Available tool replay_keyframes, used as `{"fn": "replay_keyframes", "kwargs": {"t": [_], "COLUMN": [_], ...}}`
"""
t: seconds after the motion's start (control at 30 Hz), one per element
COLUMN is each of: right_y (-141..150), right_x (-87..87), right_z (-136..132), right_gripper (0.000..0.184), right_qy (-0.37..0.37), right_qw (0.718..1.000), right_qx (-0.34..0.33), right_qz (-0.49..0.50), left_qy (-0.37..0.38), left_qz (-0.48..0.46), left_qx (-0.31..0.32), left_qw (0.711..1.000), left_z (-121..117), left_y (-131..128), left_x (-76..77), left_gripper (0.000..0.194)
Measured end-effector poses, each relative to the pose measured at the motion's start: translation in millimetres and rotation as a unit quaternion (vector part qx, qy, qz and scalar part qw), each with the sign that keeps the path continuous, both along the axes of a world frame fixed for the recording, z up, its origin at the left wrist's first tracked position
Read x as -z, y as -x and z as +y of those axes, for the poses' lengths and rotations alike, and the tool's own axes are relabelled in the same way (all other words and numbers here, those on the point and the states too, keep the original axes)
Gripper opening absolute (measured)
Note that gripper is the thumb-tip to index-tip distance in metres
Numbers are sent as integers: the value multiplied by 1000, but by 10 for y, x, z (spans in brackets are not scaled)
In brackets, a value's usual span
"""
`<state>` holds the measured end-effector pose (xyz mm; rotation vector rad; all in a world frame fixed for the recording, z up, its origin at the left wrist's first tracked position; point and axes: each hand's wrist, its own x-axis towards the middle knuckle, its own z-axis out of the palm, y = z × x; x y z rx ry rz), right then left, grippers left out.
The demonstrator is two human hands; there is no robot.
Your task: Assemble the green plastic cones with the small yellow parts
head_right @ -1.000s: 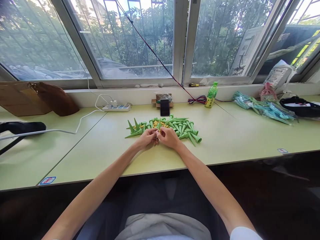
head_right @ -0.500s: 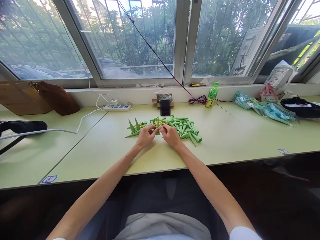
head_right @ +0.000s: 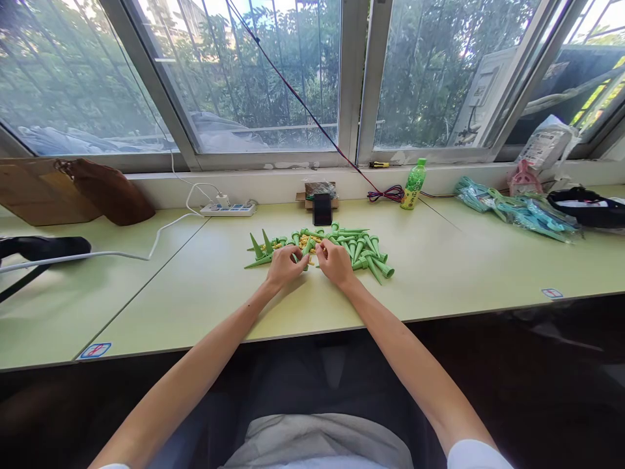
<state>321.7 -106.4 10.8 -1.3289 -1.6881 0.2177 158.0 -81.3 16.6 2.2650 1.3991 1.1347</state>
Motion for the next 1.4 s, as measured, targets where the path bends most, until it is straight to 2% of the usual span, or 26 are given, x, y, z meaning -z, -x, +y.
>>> {"fn": "replay_keyframes", "kwargs": {"t": [0.3,0.77,0.9,1.0,1.03,1.1,1.2,1.3,1.4], "right_y": [5,-11,-26,-26,-20,3,46,66,51], "right_x": [20,37,34,38,40,48,67,94,121], "right_z": [-6,19,22,29,32,43,68,100,118], "right_gripper": [21,23,24,24,24,22,22,23,27], "right_qy": [8,5,-10,-16,-24,-48,-75,-66,-44], "right_qw": [997,997,997,994,992,985,973,971,969], "right_qx": [30,38,47,67,70,64,34,-8,-19], "right_qz": [-71,-66,-57,-86,-106,-155,-214,-230,-243], "left_qy": [-12,-32,-58,-58,-49,-21,-3,-26,-43], "left_qz": [42,55,-2,-114,-143,-168,-147,-109,-85], "left_qx": [2,-19,-42,-60,-59,-46,-5,30,49], "left_qw": [999,998,997,990,987,985,989,993,994], "left_z": [12,-26,-11,-6,-7,-10,-13,-18,-26], "left_y": [-3,-22,5,32,36,32,5,-25,-37], "left_x": [44,24,-38,-90,-99,-101,-71,-34,-15], "left_gripper": [33,38,39,14,11,15,10,10,13]}}
